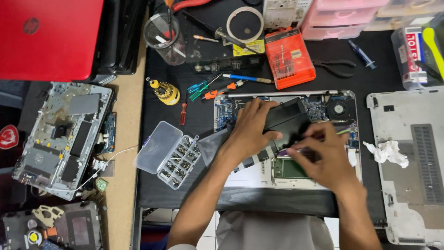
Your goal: Removing a laptop battery, cleaning it and the internal compartment with a toothbrush, and reinstalling it.
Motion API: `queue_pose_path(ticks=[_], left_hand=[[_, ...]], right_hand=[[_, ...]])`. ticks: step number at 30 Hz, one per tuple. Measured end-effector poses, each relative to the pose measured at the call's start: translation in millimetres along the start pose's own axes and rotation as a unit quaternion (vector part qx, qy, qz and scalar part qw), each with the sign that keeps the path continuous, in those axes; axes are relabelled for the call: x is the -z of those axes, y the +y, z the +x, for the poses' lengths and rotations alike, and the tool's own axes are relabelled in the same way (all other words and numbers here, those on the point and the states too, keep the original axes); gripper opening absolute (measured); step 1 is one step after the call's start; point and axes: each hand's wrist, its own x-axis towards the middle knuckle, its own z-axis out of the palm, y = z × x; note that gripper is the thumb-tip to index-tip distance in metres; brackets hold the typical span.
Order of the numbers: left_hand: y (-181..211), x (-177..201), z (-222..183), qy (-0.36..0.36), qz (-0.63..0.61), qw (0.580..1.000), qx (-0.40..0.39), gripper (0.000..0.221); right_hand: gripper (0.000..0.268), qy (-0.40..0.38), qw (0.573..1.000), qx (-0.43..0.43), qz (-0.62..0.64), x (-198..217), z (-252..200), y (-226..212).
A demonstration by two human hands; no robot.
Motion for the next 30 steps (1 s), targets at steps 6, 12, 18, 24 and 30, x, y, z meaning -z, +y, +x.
queue_pose_path(ticks=[6,12,18,24,30], left_hand=[[5,3,-1,-0.012,-0.008,1.0,0.015,0.071],[-6,-5,1,0.007,-0.001,1.0,-0.016,0.075],[-5,-3,1,-0.005,-0.01,1.0,-0.009,0.076],[-1,1,0,-0.006,0.002,1.0,-0.004,0.073],[5,6,-3,-0.014,0.001,1.0,-0.006,0.072]], right_hand=[[0.022,-0.009,0.999,-0.034,-0.01,10,0,6],[0.016,0.003,0.999,-0.035,-0.002,17,1,7],[0.022,-0.031,0.997,-0.064,-0.02,19,0,6],[0.015,-0.018,0.997,-0.079,0.001,28,2,18],[0.014,0.114,0.99,-0.079,-0.026,45,11,32]])
